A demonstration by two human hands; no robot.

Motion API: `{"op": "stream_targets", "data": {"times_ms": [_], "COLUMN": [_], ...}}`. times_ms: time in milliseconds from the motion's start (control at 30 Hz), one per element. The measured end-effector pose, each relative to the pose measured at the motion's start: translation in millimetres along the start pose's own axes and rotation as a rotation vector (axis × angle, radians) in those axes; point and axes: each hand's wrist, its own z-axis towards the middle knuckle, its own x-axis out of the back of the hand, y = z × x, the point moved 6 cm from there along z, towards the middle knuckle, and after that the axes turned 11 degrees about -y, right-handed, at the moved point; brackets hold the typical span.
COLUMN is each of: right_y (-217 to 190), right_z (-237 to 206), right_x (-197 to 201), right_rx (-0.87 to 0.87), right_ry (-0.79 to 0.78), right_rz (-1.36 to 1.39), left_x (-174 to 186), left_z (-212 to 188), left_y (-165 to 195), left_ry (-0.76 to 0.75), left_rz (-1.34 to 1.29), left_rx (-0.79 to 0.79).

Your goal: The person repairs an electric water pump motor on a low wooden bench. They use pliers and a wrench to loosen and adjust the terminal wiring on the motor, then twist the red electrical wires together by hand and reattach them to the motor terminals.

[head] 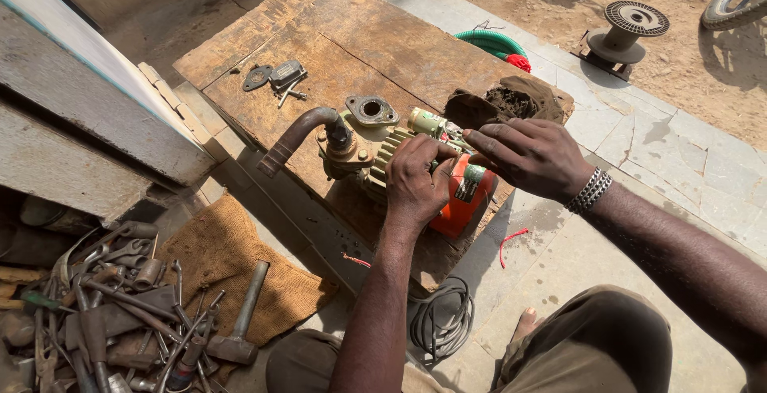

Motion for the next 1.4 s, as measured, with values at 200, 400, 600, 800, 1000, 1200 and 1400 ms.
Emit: {"op": "stream_targets", "data": {"times_ms": [200,400,600,800,1000,1200,1400], "right_y": [-16,5,18,3,-4,23,19], "right_z": [8,10,8,4,8,7,14], "right_x": [8,-37,-12,22,23,-1,9], "right_rx": [0.244,-0.403,-0.290,0.103,0.068,-0.557,-0.653], "right_ry": [0.092,-0.348,-0.186,-0.044,-0.010,-0.197,-0.005], "right_rz": [-0.154,0.658,0.814,-0.008,0.050,1.333,1.604], "left_x": [-1,-1,-1,1,-1,2,-4], "left_z": [-2,0,5,6,5,-1,2], "left_y": [1,2,9,13,16,23,24], "left_ry": [0.002,0.001,-0.023,-0.021,-0.036,-0.002,0.000], "left_rz": [0.002,0.036,0.017,0.021,0.022,0.007,0.005], "left_rx": [0.006,0.009,0.018,0.030,0.041,-0.025,0.001]}}
